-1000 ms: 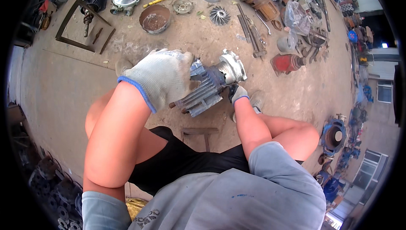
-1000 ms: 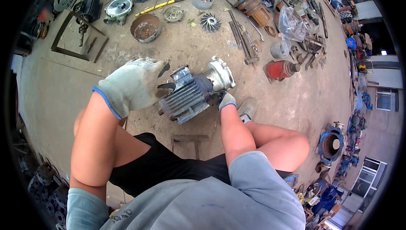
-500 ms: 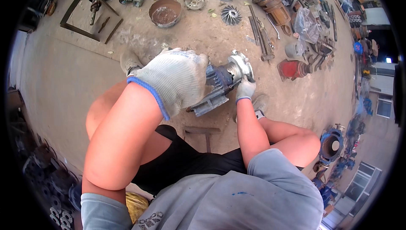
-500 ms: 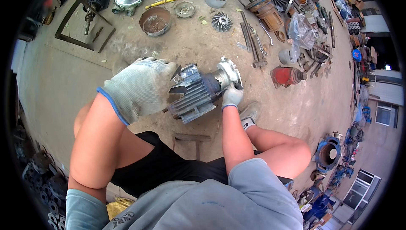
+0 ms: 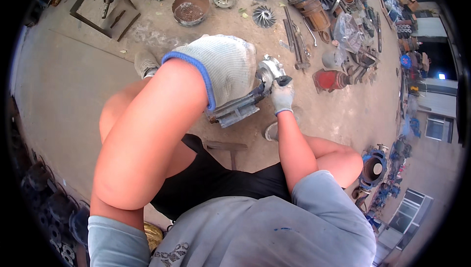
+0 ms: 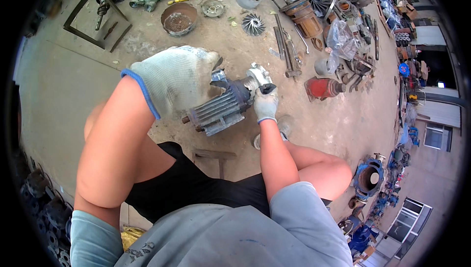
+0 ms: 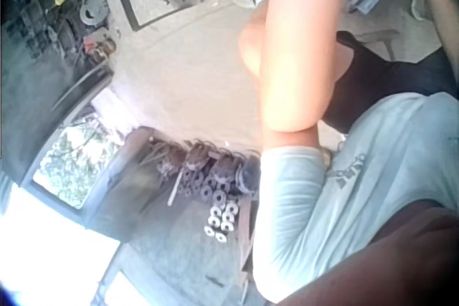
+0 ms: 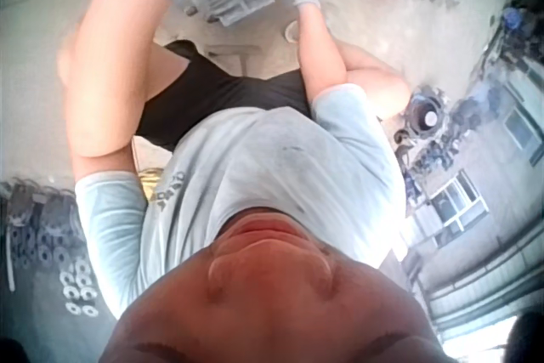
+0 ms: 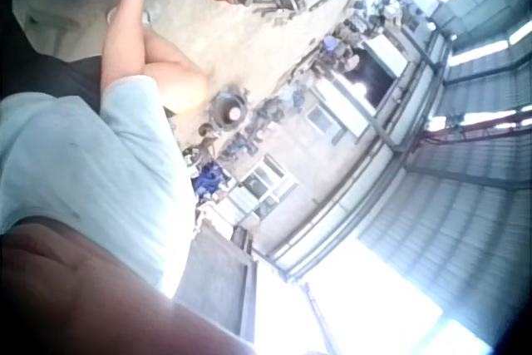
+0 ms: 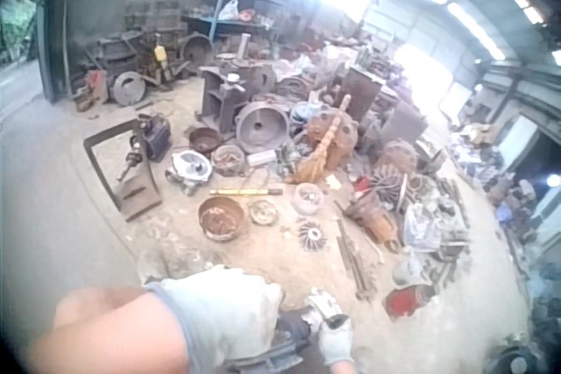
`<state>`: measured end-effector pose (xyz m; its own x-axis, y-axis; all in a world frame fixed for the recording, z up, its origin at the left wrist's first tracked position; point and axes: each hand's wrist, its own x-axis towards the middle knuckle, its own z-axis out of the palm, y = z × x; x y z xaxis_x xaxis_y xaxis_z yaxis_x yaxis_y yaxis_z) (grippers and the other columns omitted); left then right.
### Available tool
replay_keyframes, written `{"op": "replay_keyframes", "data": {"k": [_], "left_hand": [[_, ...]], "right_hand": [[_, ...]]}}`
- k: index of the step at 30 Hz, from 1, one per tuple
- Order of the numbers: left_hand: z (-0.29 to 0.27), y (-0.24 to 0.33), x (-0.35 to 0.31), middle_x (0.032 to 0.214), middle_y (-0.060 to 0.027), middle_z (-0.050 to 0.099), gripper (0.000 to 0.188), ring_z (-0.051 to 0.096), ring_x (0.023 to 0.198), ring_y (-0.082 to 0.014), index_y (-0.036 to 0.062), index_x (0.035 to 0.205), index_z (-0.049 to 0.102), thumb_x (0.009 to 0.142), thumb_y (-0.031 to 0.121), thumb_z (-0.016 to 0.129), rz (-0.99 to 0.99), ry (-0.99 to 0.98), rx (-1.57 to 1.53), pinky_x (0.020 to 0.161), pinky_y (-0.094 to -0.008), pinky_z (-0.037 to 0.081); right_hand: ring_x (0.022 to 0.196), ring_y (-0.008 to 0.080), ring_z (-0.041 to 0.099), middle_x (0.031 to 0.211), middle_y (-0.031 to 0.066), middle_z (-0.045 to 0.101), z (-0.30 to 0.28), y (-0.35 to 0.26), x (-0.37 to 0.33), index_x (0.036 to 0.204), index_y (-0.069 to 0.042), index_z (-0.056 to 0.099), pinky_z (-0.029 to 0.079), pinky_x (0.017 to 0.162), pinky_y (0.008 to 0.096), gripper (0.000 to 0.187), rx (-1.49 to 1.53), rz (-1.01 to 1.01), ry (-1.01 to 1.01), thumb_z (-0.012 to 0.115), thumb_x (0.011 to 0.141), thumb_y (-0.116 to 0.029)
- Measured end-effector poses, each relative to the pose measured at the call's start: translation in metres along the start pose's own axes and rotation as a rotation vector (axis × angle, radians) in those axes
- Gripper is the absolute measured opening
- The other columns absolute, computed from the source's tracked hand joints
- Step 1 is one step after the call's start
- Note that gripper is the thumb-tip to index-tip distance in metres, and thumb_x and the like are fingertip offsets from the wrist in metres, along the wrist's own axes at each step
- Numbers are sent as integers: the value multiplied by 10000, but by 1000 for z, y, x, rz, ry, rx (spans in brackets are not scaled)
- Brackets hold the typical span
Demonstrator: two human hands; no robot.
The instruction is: The person sits on the floor and uses a screwdriver to tighten screws on a small electric motor. They repeatedly adjust their grip and rotate the motor to access different fasteners.
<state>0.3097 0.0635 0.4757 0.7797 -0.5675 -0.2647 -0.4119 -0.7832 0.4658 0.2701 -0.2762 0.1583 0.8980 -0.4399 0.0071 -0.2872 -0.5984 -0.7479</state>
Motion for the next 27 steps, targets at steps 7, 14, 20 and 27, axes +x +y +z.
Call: {"op": "replay_keyframes", "data": {"k": [7,14,20,27], "left_hand": [[1,-2,11,1043,-255,781,415,765,1015,-413,-39,1100,722,883,311,773,35,-42,-23,856,-460,621],[0,-15,11,1053,-255,786,428,770,1009,-406,-31,1114,747,858,311,771,78,35,-16,853,-447,627],[-11,-8,8,971,-257,788,363,776,929,-419,-26,993,805,872,307,726,54,-11,1,804,-460,634],[-11,-11,14,981,-244,790,331,776,930,-414,20,981,829,886,308,698,66,-30,-25,821,-465,632]], "right_hand": [[1044,401,748,1088,198,782,10,-18,6,1188,-43,675,578,941,497,392,-273,-32,-49,798,890,-265],[1365,407,613,1431,266,651,36,-35,27,1377,12,618,481,1154,453,617,-446,-183,-135,781,827,-216],[1369,415,594,1426,261,645,66,-67,27,1358,-20,645,466,1159,474,576,-1017,-161,-462,775,857,-273],[1302,425,627,1346,266,685,68,-79,14,1290,-26,689,482,1123,489,484,-1114,-238,-651,749,904,-310]]}}
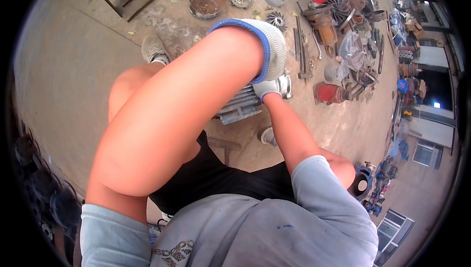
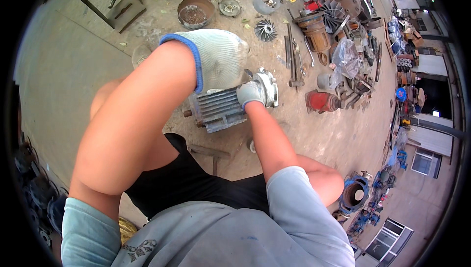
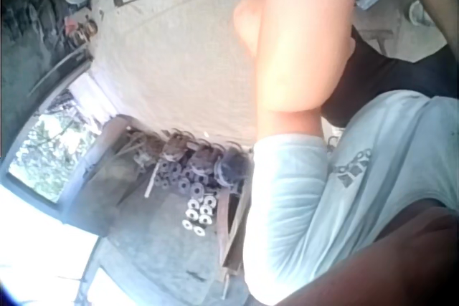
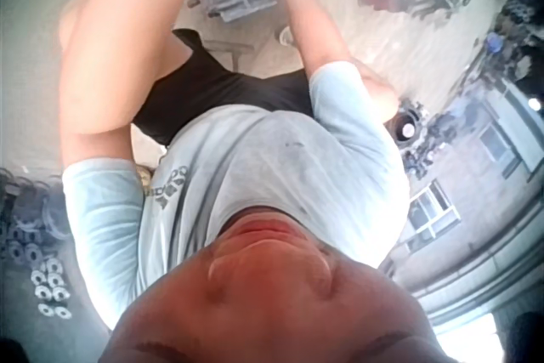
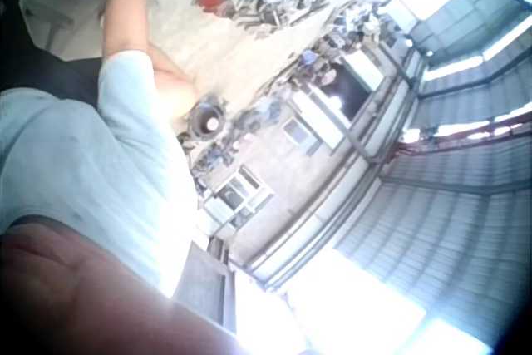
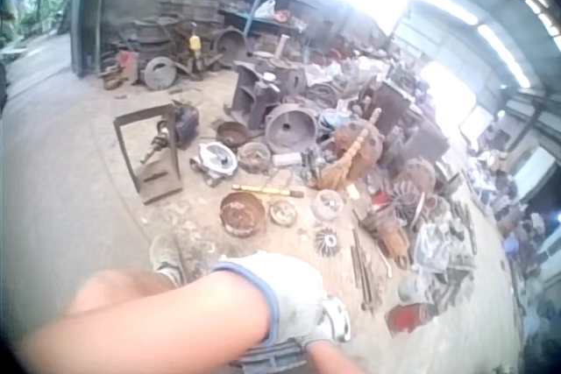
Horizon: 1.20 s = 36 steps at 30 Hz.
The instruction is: The person sits on the floor and uses a screwdriver to tighten screws on a small electric motor. They repeatedly adjust their grip and rotate the motor to access different fasteners.
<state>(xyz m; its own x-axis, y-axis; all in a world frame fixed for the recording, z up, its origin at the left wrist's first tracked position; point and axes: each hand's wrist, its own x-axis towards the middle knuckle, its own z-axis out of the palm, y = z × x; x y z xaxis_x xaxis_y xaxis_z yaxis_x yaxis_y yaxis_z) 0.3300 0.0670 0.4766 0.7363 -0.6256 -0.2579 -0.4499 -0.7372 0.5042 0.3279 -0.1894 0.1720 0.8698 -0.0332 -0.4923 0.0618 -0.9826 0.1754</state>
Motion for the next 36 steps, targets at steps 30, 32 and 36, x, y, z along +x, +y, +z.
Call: {"op": "replay_keyframes", "data": {"k": [30,32,36], "left_hand": [[21,44,52,1062,-258,777,473,760,1023,-407,-31,1084,748,985,428,691,330,-40,326,875,-457,609],[25,52,60,1036,-252,773,478,757,1006,-414,-37,1094,722,988,428,696,295,-3,252,865,-464,607],[21,63,67,997,-249,760,477,748,1000,-425,-41,1120,670,987,415,715,404,36,368,861,-473,602]], "right_hand": [[1204,431,720,1266,239,754,40,52,-141,1336,-37,618,558,1045,515,365,378,124,-32,529,999,-148],[1178,422,734,1242,231,761,59,50,-148,1320,-35,619,571,1025,512,345,407,126,22,518,1007,-140],[1150,408,755,1243,236,762,81,41,-145,1308,-25,617,604,970,529,340,409,203,-34,438,1060,-171]]}}
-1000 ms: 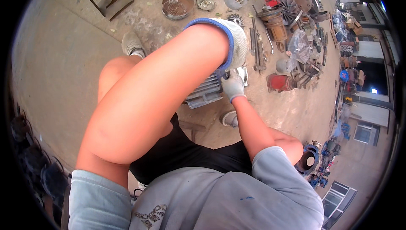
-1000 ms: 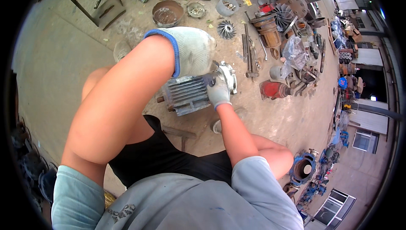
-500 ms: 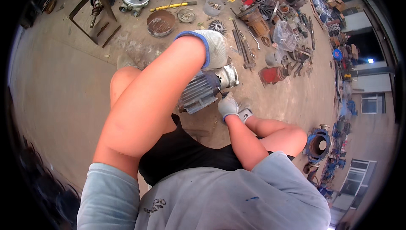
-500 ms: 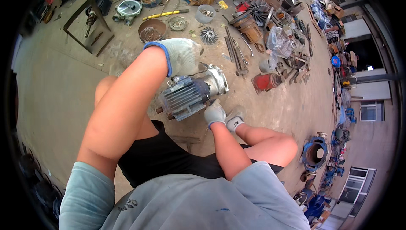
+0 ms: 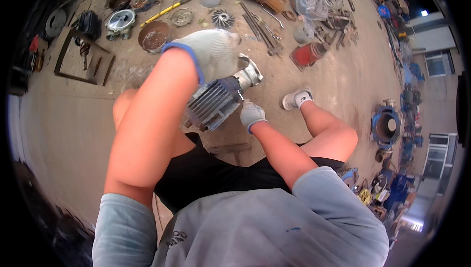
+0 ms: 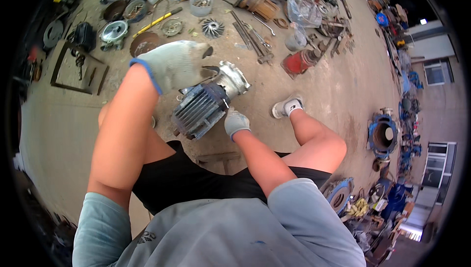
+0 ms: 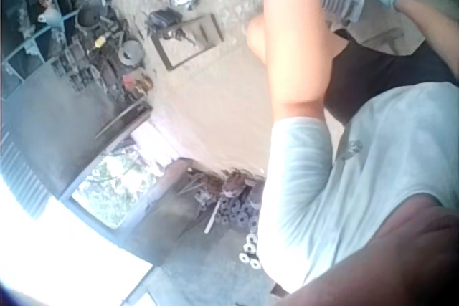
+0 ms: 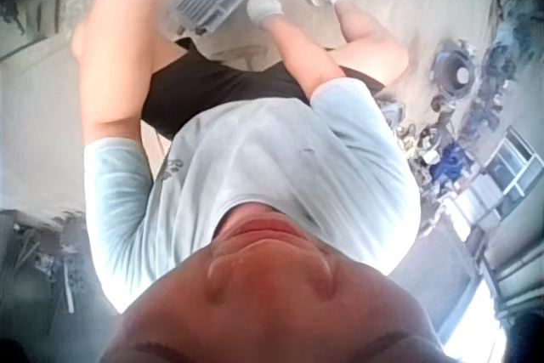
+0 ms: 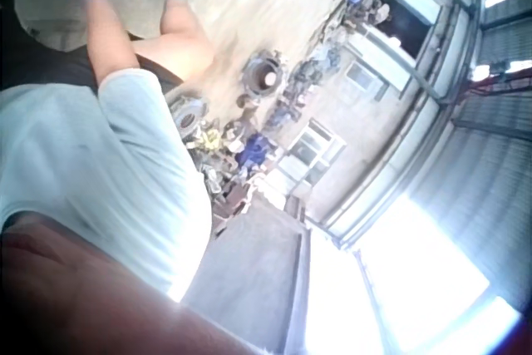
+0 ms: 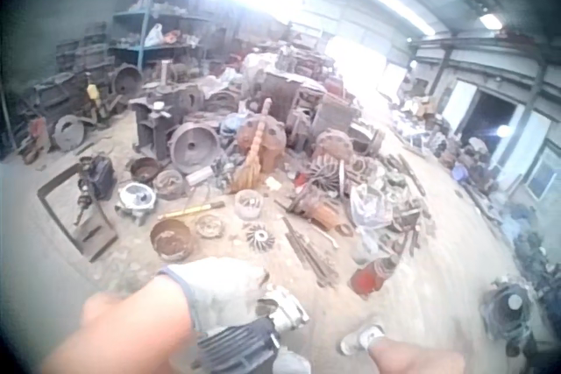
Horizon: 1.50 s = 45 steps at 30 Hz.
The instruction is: The person sits on the floor and uses a screwdriver to tighten screws on a small electric motor. They repeatedly adjust their grip and rotate the motor to access different fasteners.
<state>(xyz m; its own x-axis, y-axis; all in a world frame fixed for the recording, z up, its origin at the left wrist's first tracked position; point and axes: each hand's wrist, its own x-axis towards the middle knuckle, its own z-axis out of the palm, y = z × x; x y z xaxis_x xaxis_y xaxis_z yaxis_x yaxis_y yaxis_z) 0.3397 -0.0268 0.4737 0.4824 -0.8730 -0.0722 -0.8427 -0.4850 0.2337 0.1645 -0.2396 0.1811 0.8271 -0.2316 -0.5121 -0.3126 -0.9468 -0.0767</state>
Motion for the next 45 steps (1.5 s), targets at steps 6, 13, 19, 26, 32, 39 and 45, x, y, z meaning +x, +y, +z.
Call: {"op": "replay_keyframes", "data": {"k": [6,13,19,26,32,39,45], "left_hand": [[-23,43,-14,1162,-248,737,512,718,1090,-427,18,1332,640,965,353,765,-220,33,-162,943,-473,585],[-27,19,-45,1117,-223,751,473,736,1062,-405,34,1333,669,934,248,805,-370,-149,-392,906,-461,591],[-7,-21,-41,1056,-236,737,440,714,1009,-437,15,1263,671,942,289,795,-303,4,-286,840,-496,577],[3,-31,-35,1004,-250,757,477,739,987,-434,-8,1228,675,958,373,776,-243,-115,-179,824,-489,598],[-12,-31,-20,993,-253,769,391,761,947,-412,8,1132,730,917,331,782,214,-30,143,825,-472,612],[-11,-18,8,1046,-250,782,407,768,1023,-392,-42,1106,766,940,323,699,-133,-74,-208,886,-456,617],[-13,-31,-9,991,-214,797,306,788,922,-378,43,966,835,963,288,651,-64,-44,-61,824,-450,642]], "right_hand": [[1183,411,746,1275,229,761,51,43,46,1385,-26,607,602,981,532,396,126,67,-121,402,1092,-197],[1180,422,737,1277,231,758,66,50,74,1412,-8,593,583,1019,534,431,91,3,-134,377,1110,-227],[1039,358,738,1144,197,759,108,78,68,1261,-21,641,592,881,486,264,932,194,-220,595,1040,-159],[766,177,692,967,54,771,101,66,70,1074,-124,711,569,624,334,264,2429,810,-589,580,1090,-352],[847,146,711,931,37,753,88,96,133,1055,-119,717,554,641,293,198,1218,-34,-66,578,1076,-258],[824,166,720,887,86,763,30,88,128,1016,-46,741,568,698,376,127,932,128,593,769,940,-145],[1025,377,762,1057,188,790,-23,-2,104,1230,-17,673,583,942,457,477,636,-63,394,845,824,-198]]}}
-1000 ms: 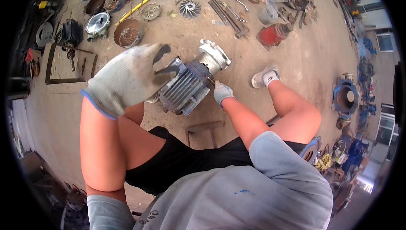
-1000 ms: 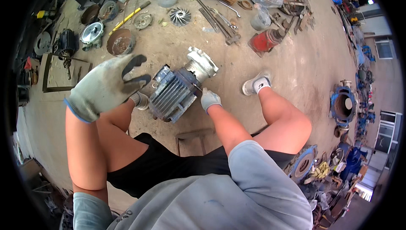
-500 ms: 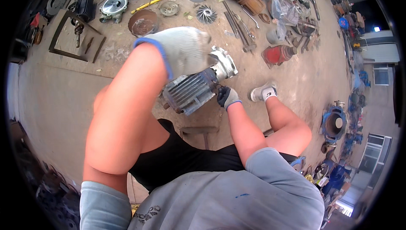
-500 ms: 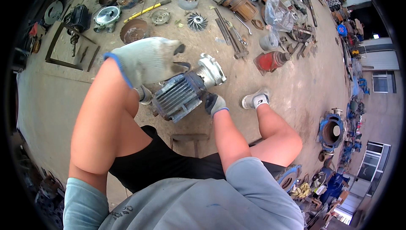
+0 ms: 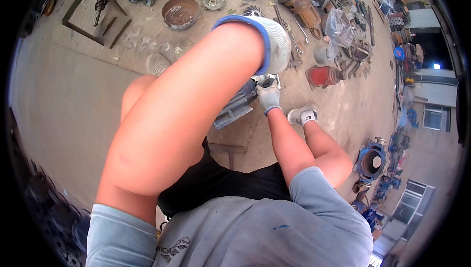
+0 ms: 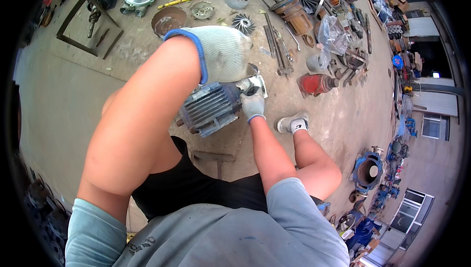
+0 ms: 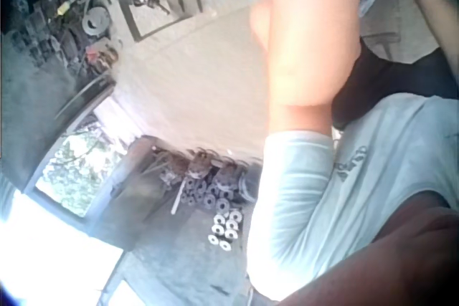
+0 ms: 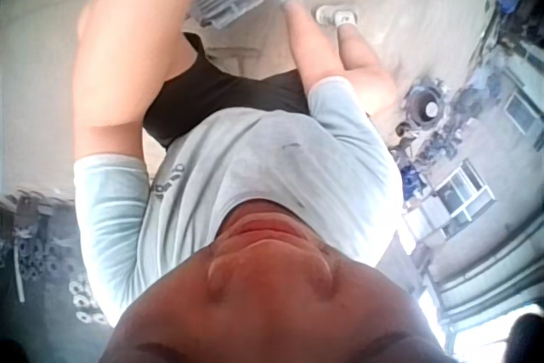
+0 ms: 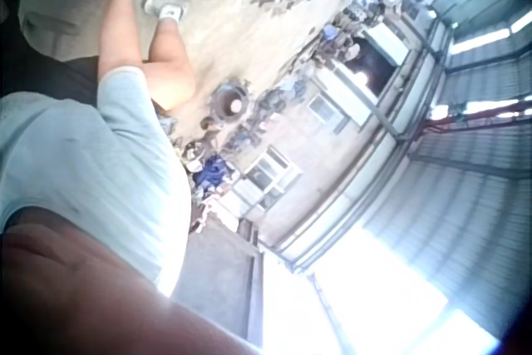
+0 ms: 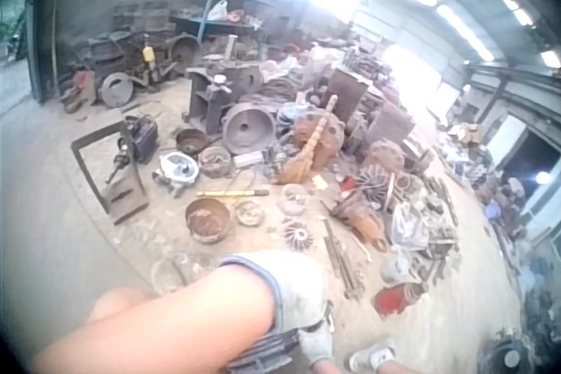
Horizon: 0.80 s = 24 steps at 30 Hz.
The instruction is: The person sits on the floor and uses a screwdriver to tighten screws on a small electric motor. They repeatedly adjust their grip and rotate the motor to access different fasteners.
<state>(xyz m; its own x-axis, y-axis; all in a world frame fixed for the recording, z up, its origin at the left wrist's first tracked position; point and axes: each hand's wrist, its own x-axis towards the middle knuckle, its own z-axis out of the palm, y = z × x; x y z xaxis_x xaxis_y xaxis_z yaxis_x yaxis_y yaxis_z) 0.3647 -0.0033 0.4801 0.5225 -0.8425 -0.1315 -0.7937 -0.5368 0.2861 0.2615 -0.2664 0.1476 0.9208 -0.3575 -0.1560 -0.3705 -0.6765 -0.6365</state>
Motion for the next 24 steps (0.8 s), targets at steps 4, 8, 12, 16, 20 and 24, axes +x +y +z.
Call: {"op": "replay_keyframes", "data": {"k": [4,8,12,16,20,24], "left_hand": [[-9,7,3,980,-153,810,172,795,902,-346,113,964,853,895,178,709,-40,-43,-49,776,-432,649],[-8,3,3,1008,-146,816,172,795,920,-348,127,969,857,888,166,710,-40,-54,-9,787,-426,651],[-20,10,-5,1018,-159,817,185,800,937,-347,108,968,857,895,166,697,-88,-65,-42,815,-435,652],[4,2,12,1027,-173,815,195,800,946,-351,95,961,855,899,174,687,-2,-34,-31,831,-442,650],[-1,-3,-2,1037,-191,809,239,795,961,-361,64,945,848,909,231,680,-38,-30,-8,827,-448,645],[-11,9,-3,1041,-232,792,356,786,983,-373,14,949,831,914,337,688,-146,12,-160,843,-451,633]], "right_hand": [[1065,401,747,1129,210,779,-14,7,15,1206,-26,696,576,968,460,470,-91,-115,-163,819,797,-223],[1180,409,720,1246,208,765,-21,-43,17,1292,-69,713,559,1037,465,520,-319,-131,-390,792,809,-244],[1255,408,685,1321,232,735,-18,-60,2,1324,-81,719,531,1091,480,499,-515,-225,-384,745,854,-248],[1199,427,686,1277,236,732,-30,-52,-22,1274,-66,731,539,1041,512,437,-506,-262,-356,727,869,-232],[1068,385,726,1216,212,754,-30,-19,-50,1235,-52,738,569,932,495,371,-324,-233,-235,768,890,-186],[922,222,750,1153,114,783,-17,56,-86,1216,-65,738,597,796,378,194,653,262,-117,687,1029,-86]]}}
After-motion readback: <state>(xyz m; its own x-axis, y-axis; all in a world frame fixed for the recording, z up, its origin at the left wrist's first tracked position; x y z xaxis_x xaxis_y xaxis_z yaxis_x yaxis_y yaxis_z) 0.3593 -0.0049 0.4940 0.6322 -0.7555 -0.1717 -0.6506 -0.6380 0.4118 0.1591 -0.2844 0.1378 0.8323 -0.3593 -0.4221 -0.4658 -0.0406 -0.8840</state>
